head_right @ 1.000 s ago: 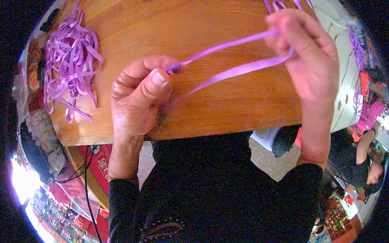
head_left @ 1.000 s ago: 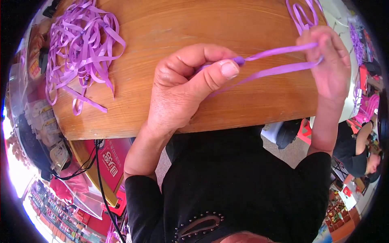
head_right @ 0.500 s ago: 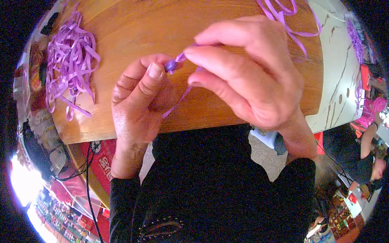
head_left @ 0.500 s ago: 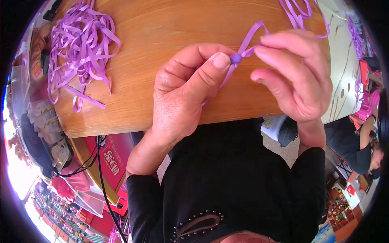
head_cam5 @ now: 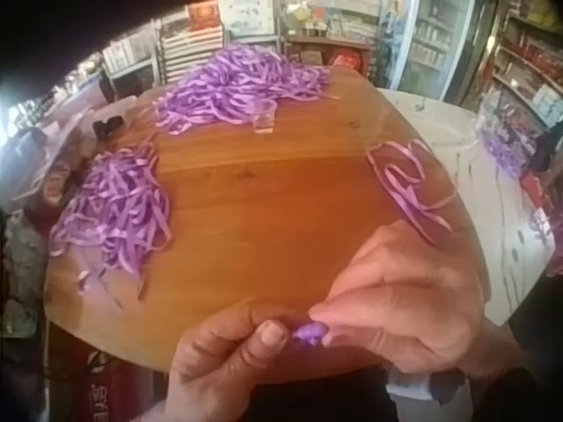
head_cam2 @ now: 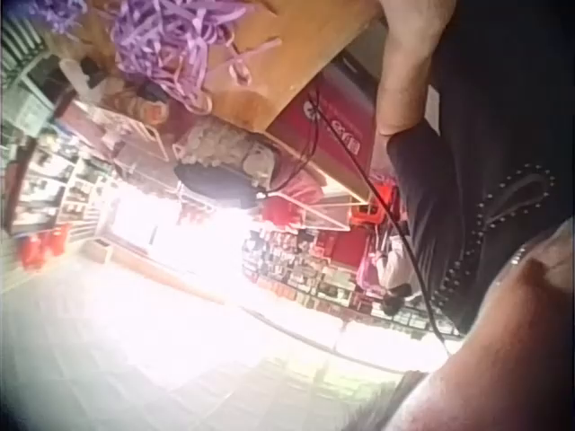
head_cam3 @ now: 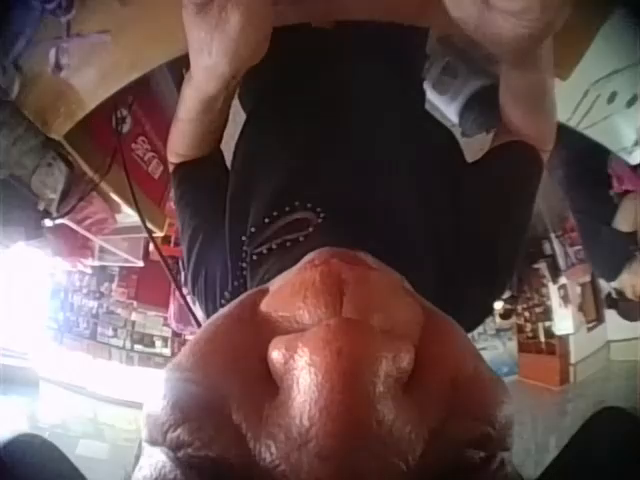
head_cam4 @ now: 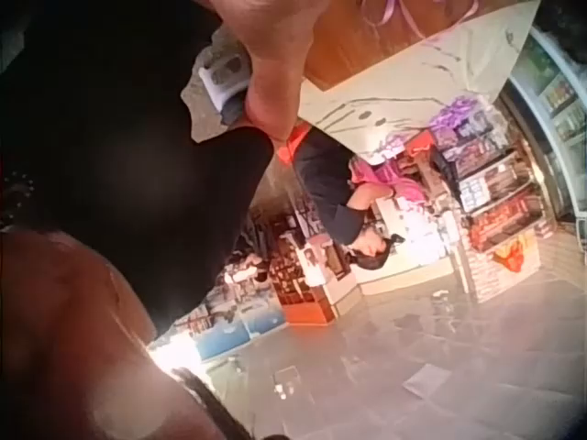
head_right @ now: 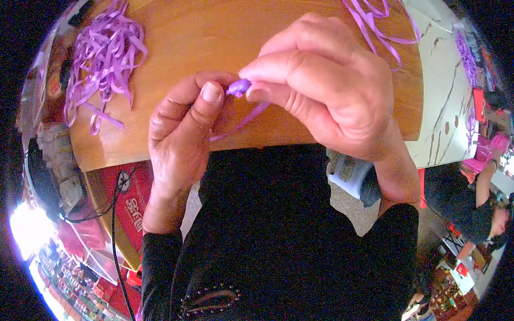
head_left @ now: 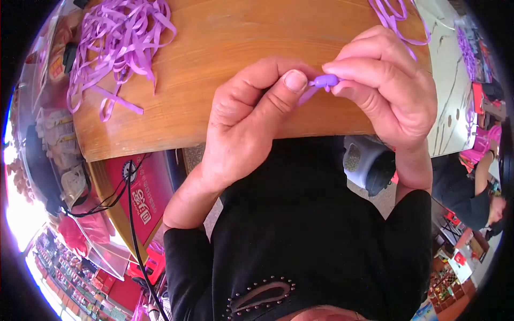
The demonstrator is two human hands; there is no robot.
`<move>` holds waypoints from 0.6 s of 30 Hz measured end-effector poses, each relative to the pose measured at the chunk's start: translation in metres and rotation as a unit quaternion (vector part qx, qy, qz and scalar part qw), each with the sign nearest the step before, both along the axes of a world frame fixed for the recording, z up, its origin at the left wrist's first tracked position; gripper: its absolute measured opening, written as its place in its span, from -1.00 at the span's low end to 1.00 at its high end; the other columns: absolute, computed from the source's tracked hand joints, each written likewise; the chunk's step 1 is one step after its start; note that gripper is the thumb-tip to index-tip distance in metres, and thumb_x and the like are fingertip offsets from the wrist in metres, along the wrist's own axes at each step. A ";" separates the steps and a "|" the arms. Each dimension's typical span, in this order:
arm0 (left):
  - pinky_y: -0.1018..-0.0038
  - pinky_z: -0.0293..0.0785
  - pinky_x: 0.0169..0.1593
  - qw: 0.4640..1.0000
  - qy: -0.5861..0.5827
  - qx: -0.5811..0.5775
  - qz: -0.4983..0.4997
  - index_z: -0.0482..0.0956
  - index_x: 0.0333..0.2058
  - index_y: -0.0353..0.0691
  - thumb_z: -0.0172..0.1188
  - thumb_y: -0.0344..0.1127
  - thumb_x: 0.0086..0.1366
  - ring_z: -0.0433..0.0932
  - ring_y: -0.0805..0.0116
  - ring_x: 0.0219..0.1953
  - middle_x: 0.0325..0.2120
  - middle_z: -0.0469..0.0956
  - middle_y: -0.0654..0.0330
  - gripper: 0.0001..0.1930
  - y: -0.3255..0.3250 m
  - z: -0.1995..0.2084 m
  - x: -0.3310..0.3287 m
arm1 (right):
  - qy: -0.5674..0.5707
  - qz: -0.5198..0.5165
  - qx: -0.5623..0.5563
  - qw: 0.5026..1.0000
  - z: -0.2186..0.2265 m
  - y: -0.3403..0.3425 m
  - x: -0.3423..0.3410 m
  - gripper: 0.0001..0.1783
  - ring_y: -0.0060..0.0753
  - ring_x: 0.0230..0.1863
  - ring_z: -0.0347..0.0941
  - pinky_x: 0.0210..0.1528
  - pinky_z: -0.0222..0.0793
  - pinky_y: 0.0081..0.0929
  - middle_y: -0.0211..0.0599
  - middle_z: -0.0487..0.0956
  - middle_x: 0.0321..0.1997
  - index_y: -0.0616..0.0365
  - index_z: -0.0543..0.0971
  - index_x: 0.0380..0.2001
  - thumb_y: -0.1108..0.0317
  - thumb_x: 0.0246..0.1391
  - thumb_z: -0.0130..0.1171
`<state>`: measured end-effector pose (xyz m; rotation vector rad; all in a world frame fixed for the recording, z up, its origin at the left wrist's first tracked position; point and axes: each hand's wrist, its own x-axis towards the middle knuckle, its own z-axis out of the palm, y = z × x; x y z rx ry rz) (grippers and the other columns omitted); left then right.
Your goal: The person ties knots in purple ribbons by hand, handling them one at a time. After each knot is formed, the person pulls the ribbon taut and places it onto a pile on the wooden table.
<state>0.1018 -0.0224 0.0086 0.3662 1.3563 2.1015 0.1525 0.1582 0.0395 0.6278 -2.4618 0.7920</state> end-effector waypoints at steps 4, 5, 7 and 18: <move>0.59 0.34 -0.13 0.913 0.386 -0.129 0.029 0.52 -0.21 -0.36 0.08 -0.45 0.27 0.43 0.52 -0.30 -0.34 0.50 0.27 -0.85 -0.014 -0.008 -0.006 | -0.011 0.003 -0.017 1.000 -0.001 -0.009 0.006 -0.78 -0.28 -0.43 0.40 -0.43 0.30 -0.51 -0.19 0.51 -0.43 0.34 0.56 -0.40 0.50 -0.19 0.30; 0.60 0.34 -0.13 0.908 0.398 -0.124 0.031 0.51 -0.20 -0.36 0.08 -0.50 0.25 0.43 0.52 -0.29 -0.30 0.49 0.25 -0.85 -0.016 -0.004 -0.003 | -0.010 0.007 -0.017 1.000 -0.001 -0.011 0.007 -0.78 -0.28 -0.43 0.40 -0.43 0.30 -0.51 -0.19 0.51 -0.43 0.34 0.56 -0.40 0.50 -0.19 0.30; 0.61 0.34 -0.14 0.903 0.410 -0.120 0.037 0.49 -0.20 -0.37 0.09 -0.54 0.24 0.43 0.53 -0.28 -0.26 0.49 0.24 -0.84 -0.018 -0.004 0.003 | -0.016 0.007 -0.033 0.999 -0.001 -0.016 0.009 -0.78 -0.28 -0.42 0.40 -0.43 0.30 -0.51 -0.19 0.51 -0.44 0.34 0.56 -0.40 0.51 -0.20 0.31; 0.60 0.42 -0.19 0.883 0.436 -0.142 0.104 0.51 -0.18 -0.36 0.21 -0.62 0.07 0.45 0.43 -0.27 -0.29 0.45 0.13 -0.71 -0.032 -0.001 0.018 | -0.003 0.022 -0.038 0.999 -0.002 -0.031 0.016 -0.78 -0.26 -0.42 0.40 -0.40 0.31 -0.49 -0.18 0.52 -0.43 0.35 0.54 -0.42 0.54 -0.22 0.31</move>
